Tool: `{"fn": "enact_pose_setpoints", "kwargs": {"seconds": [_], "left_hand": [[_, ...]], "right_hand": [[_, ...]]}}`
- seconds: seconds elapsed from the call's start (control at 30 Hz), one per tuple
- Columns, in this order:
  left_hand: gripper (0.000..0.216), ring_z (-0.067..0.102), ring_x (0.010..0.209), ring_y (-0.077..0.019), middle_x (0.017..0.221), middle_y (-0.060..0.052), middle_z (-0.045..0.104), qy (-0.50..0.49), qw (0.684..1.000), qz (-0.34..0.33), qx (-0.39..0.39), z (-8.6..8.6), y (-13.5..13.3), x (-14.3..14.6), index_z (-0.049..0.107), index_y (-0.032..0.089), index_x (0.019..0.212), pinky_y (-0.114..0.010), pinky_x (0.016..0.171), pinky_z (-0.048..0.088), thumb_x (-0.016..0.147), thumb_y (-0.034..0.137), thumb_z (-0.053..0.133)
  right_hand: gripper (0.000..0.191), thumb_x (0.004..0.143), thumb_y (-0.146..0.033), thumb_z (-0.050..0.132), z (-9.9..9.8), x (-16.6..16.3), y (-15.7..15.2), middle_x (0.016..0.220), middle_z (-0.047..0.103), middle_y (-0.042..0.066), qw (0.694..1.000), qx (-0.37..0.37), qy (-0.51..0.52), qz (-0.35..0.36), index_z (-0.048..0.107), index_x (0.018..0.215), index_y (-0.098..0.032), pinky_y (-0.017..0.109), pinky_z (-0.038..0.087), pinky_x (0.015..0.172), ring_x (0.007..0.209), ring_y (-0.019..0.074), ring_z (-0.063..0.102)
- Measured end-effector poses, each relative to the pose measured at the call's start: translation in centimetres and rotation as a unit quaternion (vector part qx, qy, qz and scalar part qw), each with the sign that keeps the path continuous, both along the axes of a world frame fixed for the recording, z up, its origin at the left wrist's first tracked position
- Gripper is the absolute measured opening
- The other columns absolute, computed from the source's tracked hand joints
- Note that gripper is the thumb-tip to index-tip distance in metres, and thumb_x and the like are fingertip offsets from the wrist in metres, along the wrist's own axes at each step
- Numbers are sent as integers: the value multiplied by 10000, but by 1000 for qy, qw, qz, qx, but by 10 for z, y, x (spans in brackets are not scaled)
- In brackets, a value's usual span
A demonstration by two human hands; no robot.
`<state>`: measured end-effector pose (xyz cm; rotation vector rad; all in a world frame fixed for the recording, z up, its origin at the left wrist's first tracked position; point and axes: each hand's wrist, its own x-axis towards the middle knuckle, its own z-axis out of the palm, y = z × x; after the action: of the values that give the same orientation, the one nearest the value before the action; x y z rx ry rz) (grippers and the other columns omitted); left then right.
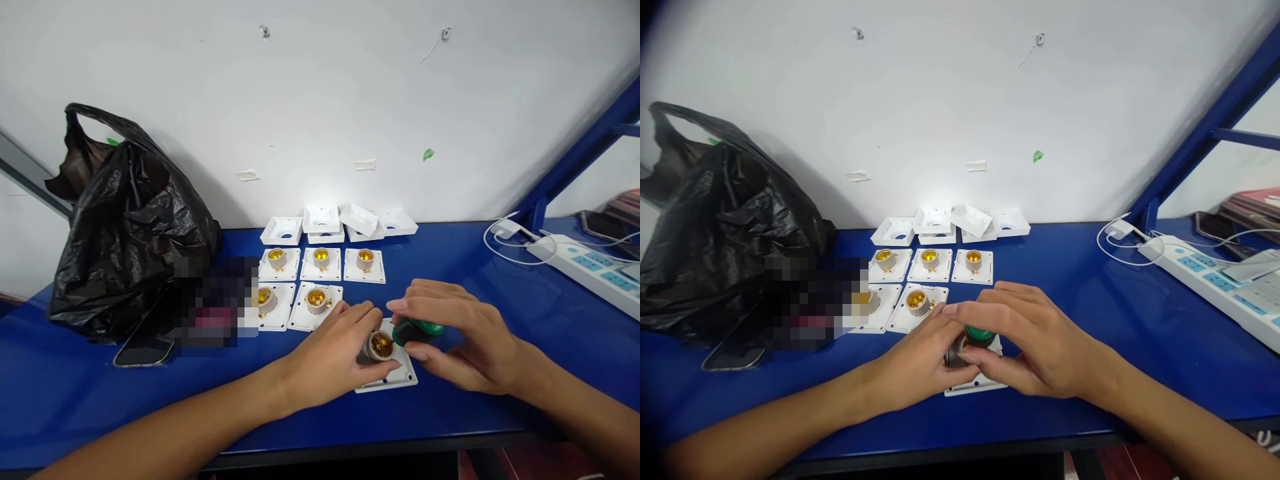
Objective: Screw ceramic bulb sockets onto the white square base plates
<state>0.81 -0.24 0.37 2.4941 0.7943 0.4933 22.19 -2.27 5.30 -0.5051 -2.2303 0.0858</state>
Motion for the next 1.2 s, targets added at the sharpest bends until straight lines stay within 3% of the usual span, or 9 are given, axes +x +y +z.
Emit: {"fn": "enact_pose_setpoints", "kwargs": {"seconds": [0.43, 0.57, 0.73, 1.2], "left_hand": [[251, 643, 898, -239, 975, -12, 643, 10, 1000, -6, -23, 1, 0, 0, 523, 215, 920, -424, 936, 449, 959, 372, 714], [249, 645, 953, -251, 1022, -20, 652, 9, 999, -5, -34, 2, 0, 0, 572, 210, 1031, -437, 972, 442, 968, 400, 720], [262, 636, 947, -252, 1035, -25, 651, 22, 998, -10, -50, 4, 0, 1, 592, 211, 1097, -423, 931, 451, 978, 409, 717], [220, 635, 975, -270, 1053, -40, 646, 10, 999, -14, -51, 6, -1, 0, 582, 222, 1089, -455, 959, 455, 1001, 401, 672]], "right_hand": [[241, 1047, -202, 554, 0, 0, -4, 882, 703, 34, 1000, 6, -5, 16, 562, 1262, -94, 296, 550, 769, 767, 127, 628], [246, 1060, -226, 539, 4, -1, -5, 837, 686, 26, 999, -3, -31, 17, 555, 1277, -113, 286, 538, 729, 741, 135, 615], [262, 1073, -234, 506, 8, -2, -7, 930, 711, 36, 997, -7, -74, 18, 533, 1314, -135, 289, 547, 820, 835, 136, 664], [242, 1078, -247, 471, 9, -2, -9, 980, 731, 52, 995, 28, -90, -7, 553, 1284, -151, 285, 558, 891, 895, 147, 705]]}}
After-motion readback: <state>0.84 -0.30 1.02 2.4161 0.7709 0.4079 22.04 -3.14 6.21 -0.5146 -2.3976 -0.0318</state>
